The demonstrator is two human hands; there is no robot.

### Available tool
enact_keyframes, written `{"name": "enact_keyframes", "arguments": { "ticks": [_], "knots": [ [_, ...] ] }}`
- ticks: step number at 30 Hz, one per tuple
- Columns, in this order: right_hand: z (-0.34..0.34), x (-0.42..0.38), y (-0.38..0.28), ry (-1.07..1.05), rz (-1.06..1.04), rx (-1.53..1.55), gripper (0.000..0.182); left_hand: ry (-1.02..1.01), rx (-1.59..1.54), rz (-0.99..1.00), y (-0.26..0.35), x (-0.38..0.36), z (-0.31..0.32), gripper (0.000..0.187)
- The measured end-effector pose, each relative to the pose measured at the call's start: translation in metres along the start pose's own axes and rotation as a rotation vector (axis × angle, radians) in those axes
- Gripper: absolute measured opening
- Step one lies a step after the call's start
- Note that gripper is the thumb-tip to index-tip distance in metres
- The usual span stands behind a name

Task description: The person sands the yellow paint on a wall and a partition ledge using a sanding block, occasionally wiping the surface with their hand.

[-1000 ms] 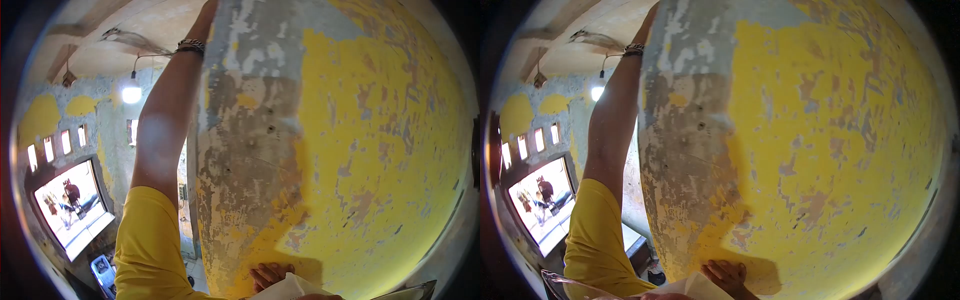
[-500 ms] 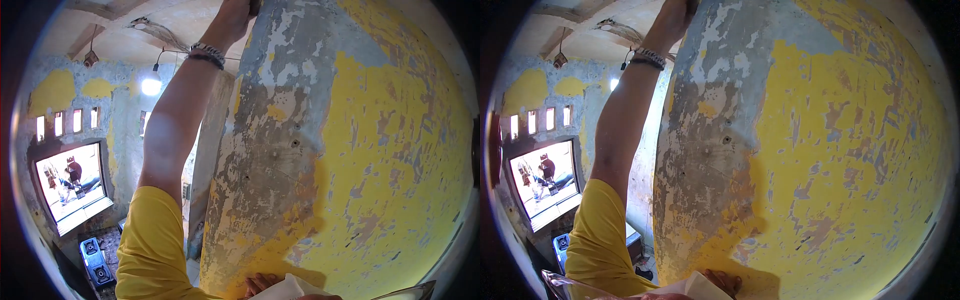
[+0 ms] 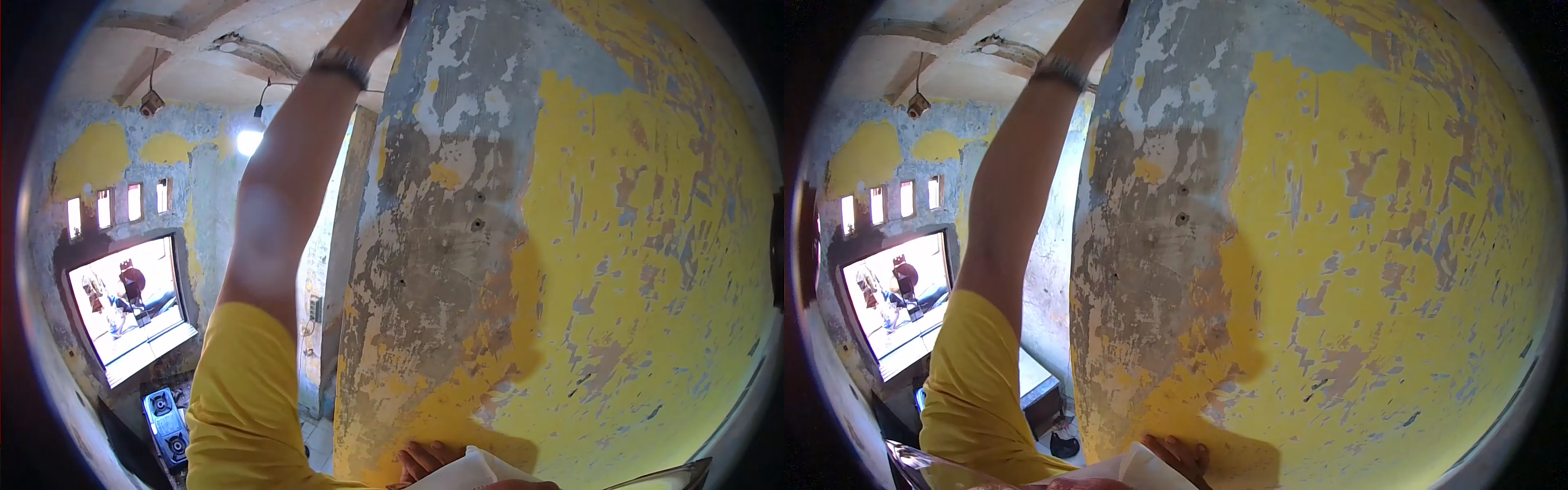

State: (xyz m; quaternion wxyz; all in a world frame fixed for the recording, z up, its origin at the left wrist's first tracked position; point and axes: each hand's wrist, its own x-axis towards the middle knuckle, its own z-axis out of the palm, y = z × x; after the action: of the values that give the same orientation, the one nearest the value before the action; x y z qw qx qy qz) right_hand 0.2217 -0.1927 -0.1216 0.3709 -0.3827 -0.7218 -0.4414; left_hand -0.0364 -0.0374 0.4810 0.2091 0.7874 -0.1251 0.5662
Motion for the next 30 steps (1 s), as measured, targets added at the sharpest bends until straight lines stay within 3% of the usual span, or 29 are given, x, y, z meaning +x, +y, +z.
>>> {"name": "enact_keyframes", "arguments": {
  "ticks": [3,6,15,20,27,30],
  "knots": [
    [0.0,0.0,0.0,-0.001,0.0,0.004,0.03,0.093,0.224,-0.098,0.031,-0.02,0.028,0.079],
    [-0.002,-0.002,0.0,-0.004,-0.006,0.012,0.029,0.261,0.014,-0.058,0.011,-0.057,0.056,0.08],
    [-0.002,0.006,0.001,-0.011,-0.009,0.014,0.029,0.213,0.082,0.024,-0.003,-0.01,0.031,0.072],
    [-0.005,-0.003,-0.005,-0.049,-0.008,0.008,0.029,0.362,0.001,0.086,-0.031,-0.072,0.05,0.068],
    [0.014,-0.012,-0.004,-0.013,-0.098,-0.046,0.036,0.378,0.09,0.135,-0.051,-0.079,0.039,0.064],
    [0.009,-0.023,-0.012,-0.138,-0.016,-0.039,0.038,0.391,0.105,0.125,-0.063,-0.092,0.046,0.065]
  ]
}}
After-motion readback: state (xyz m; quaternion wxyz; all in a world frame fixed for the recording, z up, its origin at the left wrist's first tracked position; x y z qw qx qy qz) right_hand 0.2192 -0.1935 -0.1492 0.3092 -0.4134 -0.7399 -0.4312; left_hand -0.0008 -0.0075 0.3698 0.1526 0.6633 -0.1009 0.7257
